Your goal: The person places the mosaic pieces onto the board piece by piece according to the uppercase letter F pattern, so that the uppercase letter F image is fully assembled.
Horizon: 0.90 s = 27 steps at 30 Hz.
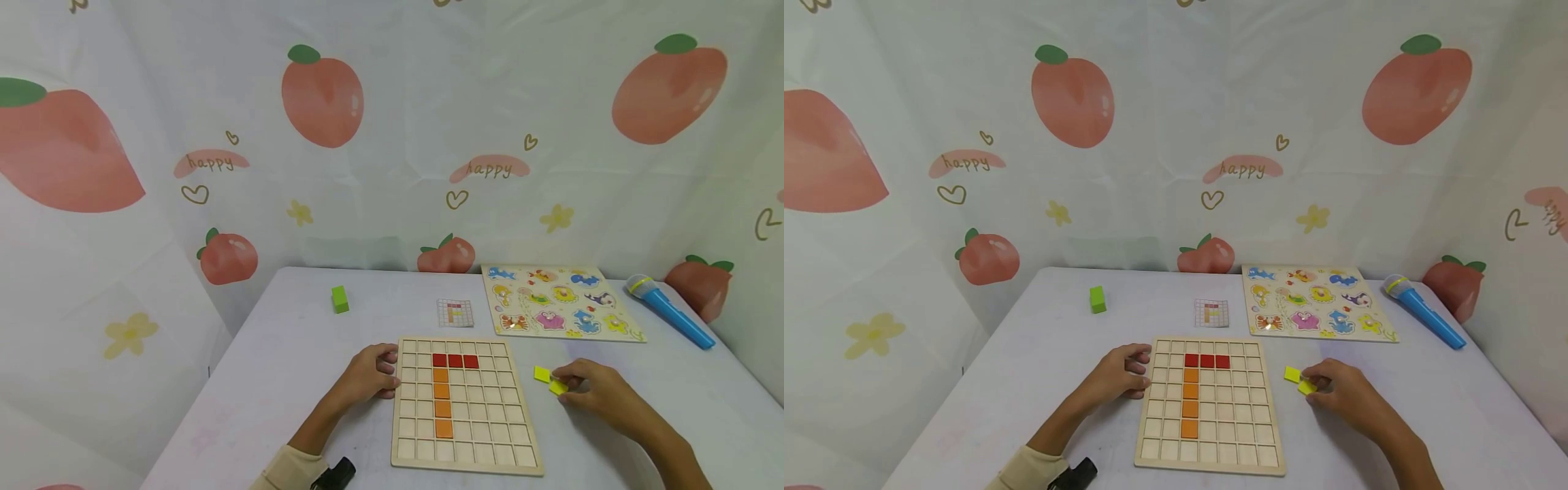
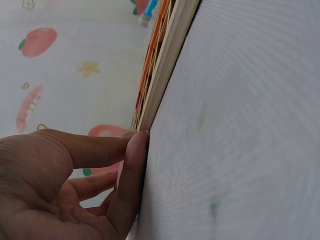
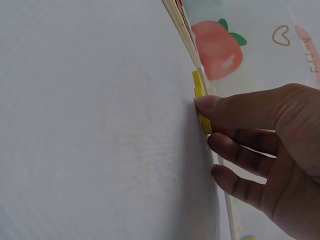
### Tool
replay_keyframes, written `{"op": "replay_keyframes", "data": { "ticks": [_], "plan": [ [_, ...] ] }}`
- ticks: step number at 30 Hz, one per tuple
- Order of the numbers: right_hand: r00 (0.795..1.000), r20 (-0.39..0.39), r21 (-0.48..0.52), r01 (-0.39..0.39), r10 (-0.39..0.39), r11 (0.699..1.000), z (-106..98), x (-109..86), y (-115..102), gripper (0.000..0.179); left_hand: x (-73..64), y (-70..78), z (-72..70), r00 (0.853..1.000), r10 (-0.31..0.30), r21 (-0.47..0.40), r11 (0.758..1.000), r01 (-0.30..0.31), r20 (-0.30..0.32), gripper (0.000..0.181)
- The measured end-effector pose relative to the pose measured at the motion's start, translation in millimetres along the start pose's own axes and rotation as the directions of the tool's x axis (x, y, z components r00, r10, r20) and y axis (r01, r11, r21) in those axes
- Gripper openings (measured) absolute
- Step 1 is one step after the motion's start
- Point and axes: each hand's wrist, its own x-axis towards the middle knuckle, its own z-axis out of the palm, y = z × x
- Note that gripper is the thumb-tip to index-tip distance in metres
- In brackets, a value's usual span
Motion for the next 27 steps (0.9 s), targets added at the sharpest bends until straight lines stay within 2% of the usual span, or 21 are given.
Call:
{"op": "replay_keyframes", "data": {
  "ticks": [9,21,27],
  "plan": [
    [1.000,0.011,-0.037,0.006,-0.005,0.999,-2.3,-0.6,1.2,0.038,-0.1,-0.1,-0.3,1.000,0.003,0.015,1.000,-0.003,-0.001,0.068],
    [0.999,0.033,-0.026,-0.010,0.011,1.000,-3.8,-0.3,1.6,0.034,0.4,0.9,0.0,1.000,-0.001,0.018,1.000,0.001,-0.004,0.067],
    [1.000,0.000,-0.029,0.030,-0.030,0.999,-2.9,-2.5,0.4,0.034,0.9,-0.9,-0.1,1.000,0.000,0.017,1.000,0.000,-0.007,0.068]
  ]
}}
